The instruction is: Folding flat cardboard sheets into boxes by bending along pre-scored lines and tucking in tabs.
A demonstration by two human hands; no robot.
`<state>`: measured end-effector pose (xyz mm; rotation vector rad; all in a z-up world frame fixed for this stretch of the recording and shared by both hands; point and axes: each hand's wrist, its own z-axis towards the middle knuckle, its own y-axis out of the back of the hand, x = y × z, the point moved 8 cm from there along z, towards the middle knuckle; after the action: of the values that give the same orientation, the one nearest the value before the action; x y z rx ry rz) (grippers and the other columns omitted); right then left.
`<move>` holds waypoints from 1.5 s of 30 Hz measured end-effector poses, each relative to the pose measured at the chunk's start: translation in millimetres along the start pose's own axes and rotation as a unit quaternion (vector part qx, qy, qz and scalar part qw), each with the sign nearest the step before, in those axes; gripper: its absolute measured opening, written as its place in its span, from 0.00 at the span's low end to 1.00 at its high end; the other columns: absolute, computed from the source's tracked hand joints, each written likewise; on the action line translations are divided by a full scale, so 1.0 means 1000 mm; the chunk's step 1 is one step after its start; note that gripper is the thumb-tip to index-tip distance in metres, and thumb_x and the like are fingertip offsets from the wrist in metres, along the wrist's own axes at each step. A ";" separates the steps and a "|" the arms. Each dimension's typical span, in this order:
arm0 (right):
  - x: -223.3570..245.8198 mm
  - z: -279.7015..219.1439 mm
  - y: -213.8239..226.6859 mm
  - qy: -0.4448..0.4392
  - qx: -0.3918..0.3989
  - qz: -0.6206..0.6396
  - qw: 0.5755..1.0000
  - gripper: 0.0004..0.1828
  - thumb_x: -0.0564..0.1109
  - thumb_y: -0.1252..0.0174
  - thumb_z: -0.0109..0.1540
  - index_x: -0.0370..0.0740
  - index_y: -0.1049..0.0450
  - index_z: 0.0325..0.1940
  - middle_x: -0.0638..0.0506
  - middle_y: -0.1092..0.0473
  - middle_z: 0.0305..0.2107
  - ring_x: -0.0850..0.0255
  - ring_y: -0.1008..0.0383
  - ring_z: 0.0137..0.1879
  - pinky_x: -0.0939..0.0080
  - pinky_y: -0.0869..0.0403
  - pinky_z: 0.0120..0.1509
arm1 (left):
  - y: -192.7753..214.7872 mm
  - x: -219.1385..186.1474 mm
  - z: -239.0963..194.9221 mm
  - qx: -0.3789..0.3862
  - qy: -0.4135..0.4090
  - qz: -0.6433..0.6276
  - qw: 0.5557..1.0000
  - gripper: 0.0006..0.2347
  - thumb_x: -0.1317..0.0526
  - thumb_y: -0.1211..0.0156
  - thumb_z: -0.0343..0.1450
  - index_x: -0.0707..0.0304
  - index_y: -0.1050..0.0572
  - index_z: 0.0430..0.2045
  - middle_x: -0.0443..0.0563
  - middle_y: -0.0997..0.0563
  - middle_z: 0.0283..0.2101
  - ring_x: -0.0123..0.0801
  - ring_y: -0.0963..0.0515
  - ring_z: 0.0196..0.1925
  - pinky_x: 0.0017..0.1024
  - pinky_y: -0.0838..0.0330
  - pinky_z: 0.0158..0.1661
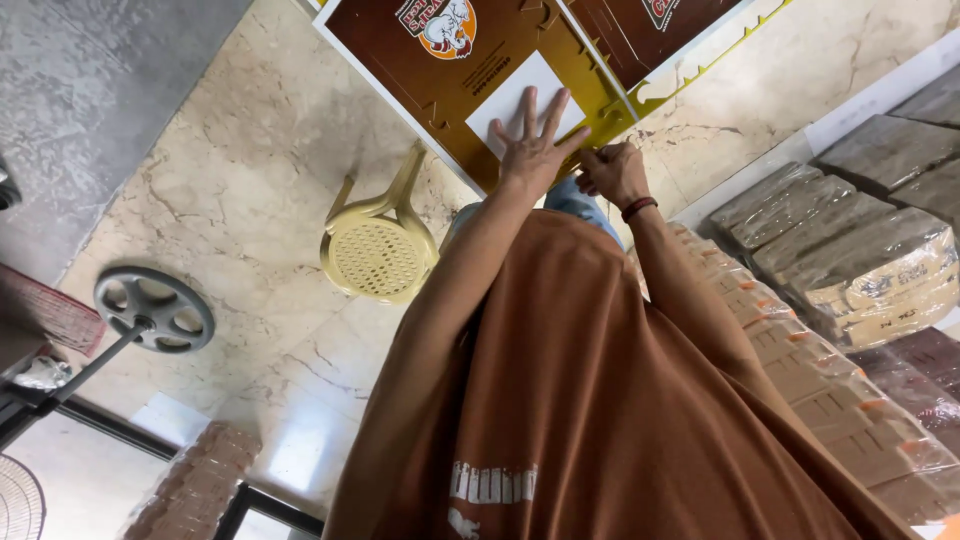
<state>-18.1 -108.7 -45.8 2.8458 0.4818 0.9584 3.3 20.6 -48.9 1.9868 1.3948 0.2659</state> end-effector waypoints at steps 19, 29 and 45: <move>-0.039 -0.024 -0.059 -0.059 0.112 0.046 0.991 0.19 0.55 0.33 0.63 0.35 0.19 0.30 0.43 0.21 0.27 0.61 0.20 0.30 0.64 0.20 0.36 | -0.007 0.001 -0.029 0.043 -0.064 0.057 0.995 0.45 0.85 0.64 0.71 0.21 0.60 0.75 0.55 0.83 0.73 0.75 0.77 0.72 0.87 0.47 0.59; -0.038 -0.022 -0.049 0.246 0.012 -0.127 0.961 0.30 0.51 0.35 0.68 0.38 0.36 0.16 0.54 0.37 0.12 0.72 0.46 0.26 0.59 0.41 0.27 | -0.022 -0.005 -0.013 0.036 -0.019 0.039 0.998 0.48 0.87 0.62 0.69 0.19 0.59 0.75 0.49 0.86 0.72 0.73 0.83 0.71 0.89 0.55 0.60; -0.067 -0.027 -0.101 0.047 0.183 0.116 0.975 0.14 0.48 0.36 0.64 0.33 0.18 0.41 0.43 0.19 0.37 0.59 0.18 0.40 0.64 0.18 0.45 | -0.018 -0.002 -0.026 0.011 0.017 -0.021 1.000 0.46 0.84 0.64 0.68 0.27 0.63 0.76 0.52 0.85 0.72 0.73 0.82 0.71 0.84 0.51 0.61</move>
<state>-111.4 -35.5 -81.6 3.2571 0.3734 1.1546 -24.7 33.1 -40.4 1.9772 1.4645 0.2664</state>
